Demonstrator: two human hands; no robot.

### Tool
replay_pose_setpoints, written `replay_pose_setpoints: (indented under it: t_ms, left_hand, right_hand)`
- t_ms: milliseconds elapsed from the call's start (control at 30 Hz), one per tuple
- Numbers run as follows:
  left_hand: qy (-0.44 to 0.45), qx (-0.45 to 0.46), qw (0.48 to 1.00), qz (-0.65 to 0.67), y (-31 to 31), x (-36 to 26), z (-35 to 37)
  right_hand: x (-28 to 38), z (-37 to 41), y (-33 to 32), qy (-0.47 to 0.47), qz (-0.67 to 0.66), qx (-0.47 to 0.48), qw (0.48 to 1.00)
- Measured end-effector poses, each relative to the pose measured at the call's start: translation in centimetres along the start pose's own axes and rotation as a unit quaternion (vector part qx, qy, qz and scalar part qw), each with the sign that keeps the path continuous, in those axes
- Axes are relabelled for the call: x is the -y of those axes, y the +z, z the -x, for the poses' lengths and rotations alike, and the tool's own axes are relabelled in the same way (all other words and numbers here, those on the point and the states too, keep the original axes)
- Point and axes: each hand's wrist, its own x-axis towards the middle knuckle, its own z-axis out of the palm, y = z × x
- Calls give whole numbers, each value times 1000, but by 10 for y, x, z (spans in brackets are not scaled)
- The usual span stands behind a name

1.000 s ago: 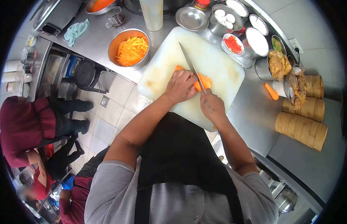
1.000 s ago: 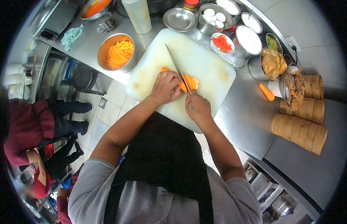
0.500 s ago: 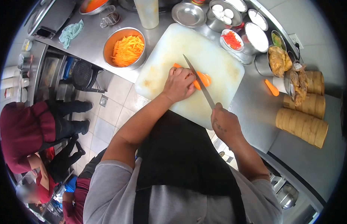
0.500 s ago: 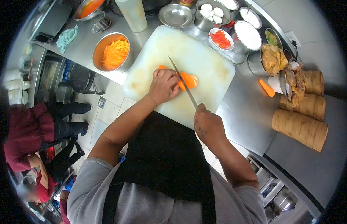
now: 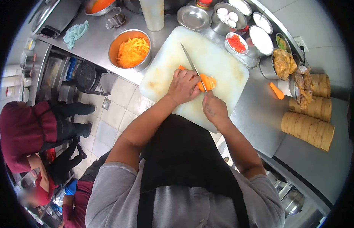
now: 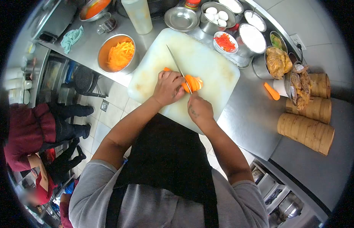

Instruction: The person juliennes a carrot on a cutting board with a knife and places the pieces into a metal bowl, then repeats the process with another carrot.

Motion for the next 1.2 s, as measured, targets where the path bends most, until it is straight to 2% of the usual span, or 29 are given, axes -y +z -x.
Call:
replay_pose_setpoints:
  t_ms: [200,267,367,500,633,700,733,800,933,1133,1200]
  left_hand:
    - [8,3,1000,-10,3,0,1]
    - [1,22,1000,-11,4,2,2]
    - [-9,28,1000,-8,4,0,3]
    - [-8,26,1000,-3,2,1,3]
    - [-9,28,1000,7,2,-1,3]
    - [-10,29,1000,7,-1,0,2]
    - [-9,20,1000,2,-1,-1,1]
    - [-7,11,1000,-2,0,-1,0]
    - [-20,-2,1000,23,2,0,1]
    - [-10,16,1000,10,2,2,1]
    - [-11,14,1000,7,3,1,2]
  right_hand:
    - [-2,3,-12,-1,-3,11,1000]
    - [11,4,-38,78,-10,-70,994]
    - [-4,-13,-39,25,-58,-109,992]
    - [-4,-28,-36,44,-20,-49,998]
    - [-9,-23,-38,49,-36,-62,996]
    - [-3,-3,-44,40,-115,-92,988]
    - [-1,6,-41,38,-115,-92,988]
    - [1,19,-30,30,-52,-6,998]
    - [-4,9,-10,22,-124,0,992]
    - [9,26,-42,5,-61,-21,998]
    - [12,35,-55,9,-20,21,1000]
